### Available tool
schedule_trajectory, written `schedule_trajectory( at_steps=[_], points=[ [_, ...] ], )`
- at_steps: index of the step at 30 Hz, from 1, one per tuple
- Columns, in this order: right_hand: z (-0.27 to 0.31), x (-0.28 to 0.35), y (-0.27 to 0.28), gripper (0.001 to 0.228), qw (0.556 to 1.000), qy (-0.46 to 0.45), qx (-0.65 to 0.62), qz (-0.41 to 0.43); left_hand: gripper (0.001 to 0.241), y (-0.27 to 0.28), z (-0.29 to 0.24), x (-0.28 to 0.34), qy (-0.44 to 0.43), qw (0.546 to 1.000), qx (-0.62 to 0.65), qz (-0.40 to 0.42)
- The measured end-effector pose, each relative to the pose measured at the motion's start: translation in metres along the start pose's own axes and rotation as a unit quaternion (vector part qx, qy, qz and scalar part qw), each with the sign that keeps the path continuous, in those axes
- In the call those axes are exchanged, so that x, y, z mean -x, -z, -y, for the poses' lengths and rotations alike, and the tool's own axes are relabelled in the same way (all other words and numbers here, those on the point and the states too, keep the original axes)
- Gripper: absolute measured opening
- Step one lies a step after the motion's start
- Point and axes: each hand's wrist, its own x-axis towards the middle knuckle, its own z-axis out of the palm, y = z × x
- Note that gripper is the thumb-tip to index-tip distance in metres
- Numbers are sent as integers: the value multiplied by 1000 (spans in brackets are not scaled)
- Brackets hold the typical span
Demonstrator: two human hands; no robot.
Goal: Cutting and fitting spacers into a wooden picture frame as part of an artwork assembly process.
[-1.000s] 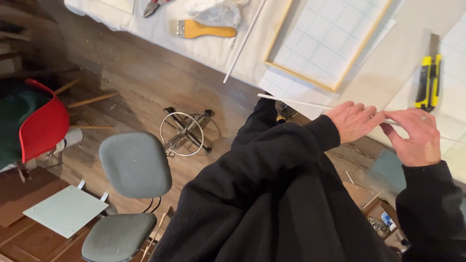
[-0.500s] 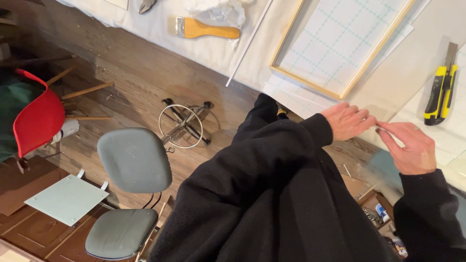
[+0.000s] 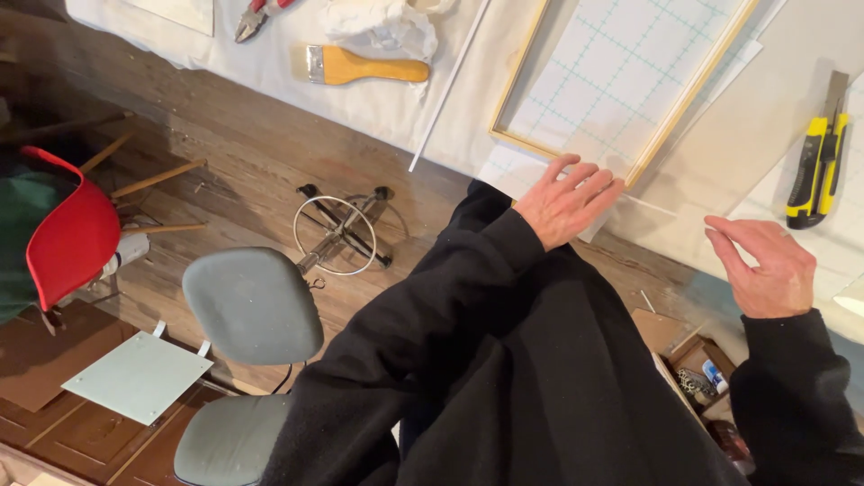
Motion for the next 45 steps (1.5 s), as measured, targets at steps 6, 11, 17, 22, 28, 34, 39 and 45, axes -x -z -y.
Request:
schedule_trajectory(
  at_steps=[6,11,17,22,28,34,39,45],
  points=[
    [-5,-6,-7,8,999,-1,32,-13,40,-13,15,1,56,998,23,-13],
    [-7,-9,-12,12,999,0,39,-2,37,-13,25,5,65,998,14,-9],
    [-3,-14,-14,11,999,5,51,2,37,-15,30,8,71,997,22,-4],
    [-1,-16,-16,12,998,6,56,10,37,-15,33,8,75,997,25,4],
    [0,-18,-19,8,998,-3,57,11,37,-13,35,9,78,996,31,13],
    [-2,-20,-26,8,999,-25,45,7,38,-14,35,7,75,995,68,11],
    [9,-30,-22,11,999,-10,47,-11,43,-13,27,-10,77,990,116,12],
    [12,-34,-22,17,999,-21,40,-8,29,-29,19,-20,42,991,127,29]
  ],
)
